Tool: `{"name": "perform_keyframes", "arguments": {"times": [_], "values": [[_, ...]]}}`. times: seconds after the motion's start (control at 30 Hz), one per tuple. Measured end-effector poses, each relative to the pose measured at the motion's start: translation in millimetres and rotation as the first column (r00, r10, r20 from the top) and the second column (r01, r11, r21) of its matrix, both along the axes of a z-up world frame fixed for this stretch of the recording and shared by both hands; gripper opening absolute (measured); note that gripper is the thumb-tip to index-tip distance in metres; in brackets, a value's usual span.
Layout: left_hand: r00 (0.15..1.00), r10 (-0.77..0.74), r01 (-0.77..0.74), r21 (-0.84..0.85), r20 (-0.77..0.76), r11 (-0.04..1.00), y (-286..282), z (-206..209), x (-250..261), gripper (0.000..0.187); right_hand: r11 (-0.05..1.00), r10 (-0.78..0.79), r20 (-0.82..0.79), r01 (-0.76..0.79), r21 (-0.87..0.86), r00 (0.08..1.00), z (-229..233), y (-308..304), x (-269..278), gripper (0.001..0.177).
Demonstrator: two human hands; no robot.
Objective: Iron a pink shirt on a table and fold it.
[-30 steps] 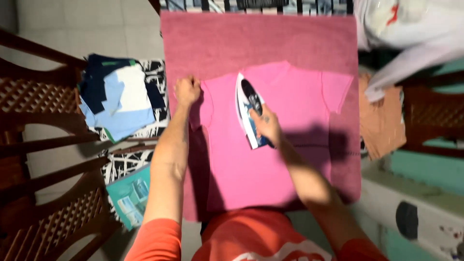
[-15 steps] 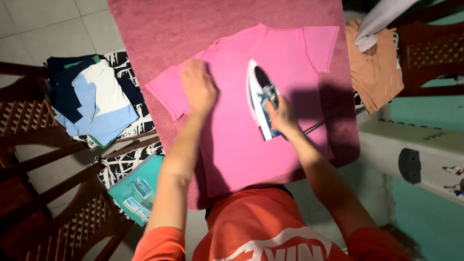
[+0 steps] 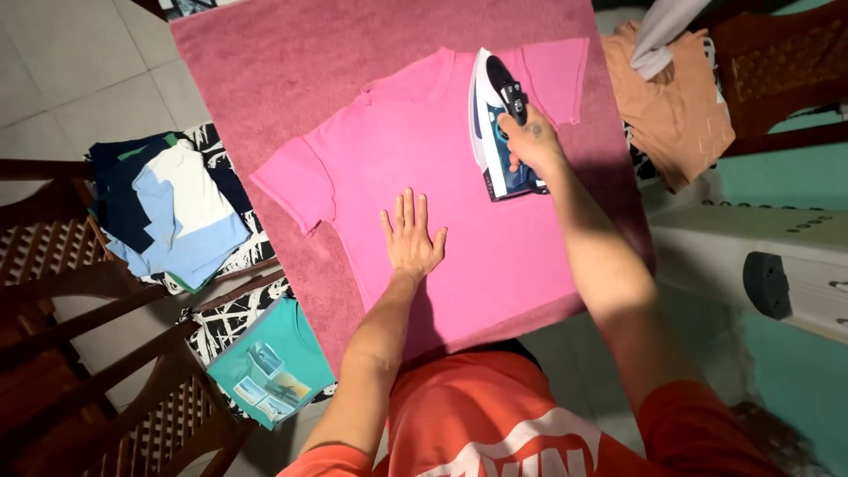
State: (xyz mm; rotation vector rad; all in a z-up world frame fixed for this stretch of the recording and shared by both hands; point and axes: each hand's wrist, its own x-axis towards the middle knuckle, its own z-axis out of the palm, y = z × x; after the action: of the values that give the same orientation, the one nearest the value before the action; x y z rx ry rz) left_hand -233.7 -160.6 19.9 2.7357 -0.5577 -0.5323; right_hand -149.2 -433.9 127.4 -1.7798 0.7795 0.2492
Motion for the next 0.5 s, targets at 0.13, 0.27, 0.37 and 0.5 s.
{"name": "perform_keyframes", "arguments": {"times": [0.13,0.27,0.37,0.5], "values": [[1.0,-0.01,0.009,0.025,0.017,1.0,-0.9,0.3,-3.4,0.082,0.997,0.064,-0.043,-0.061,0.053,0.997,15.1,14.5,-33.6,0.026],[0.999,-0.017,0.017,0.015,0.04,1.0,-1.0,-1.8,-5.6,0.082,0.987,0.145,-0.09,-0.15,-0.05,0.985,28.4,41.6,-91.1,0.038],[0.998,-0.017,0.017,0.018,0.053,1.0,-2.2,-1.6,-8.0,0.082,0.98,0.155,-0.02,-0.156,-0.121,0.988,17.3,48.6,-140.5,0.047],[0.997,-0.014,0.011,0.035,0.075,0.999,-3.6,-6.8,-8.5,0.083,0.973,0.093,-0.156,-0.123,-0.197,0.983,24.2,40.1,-173.5,0.043]]}}
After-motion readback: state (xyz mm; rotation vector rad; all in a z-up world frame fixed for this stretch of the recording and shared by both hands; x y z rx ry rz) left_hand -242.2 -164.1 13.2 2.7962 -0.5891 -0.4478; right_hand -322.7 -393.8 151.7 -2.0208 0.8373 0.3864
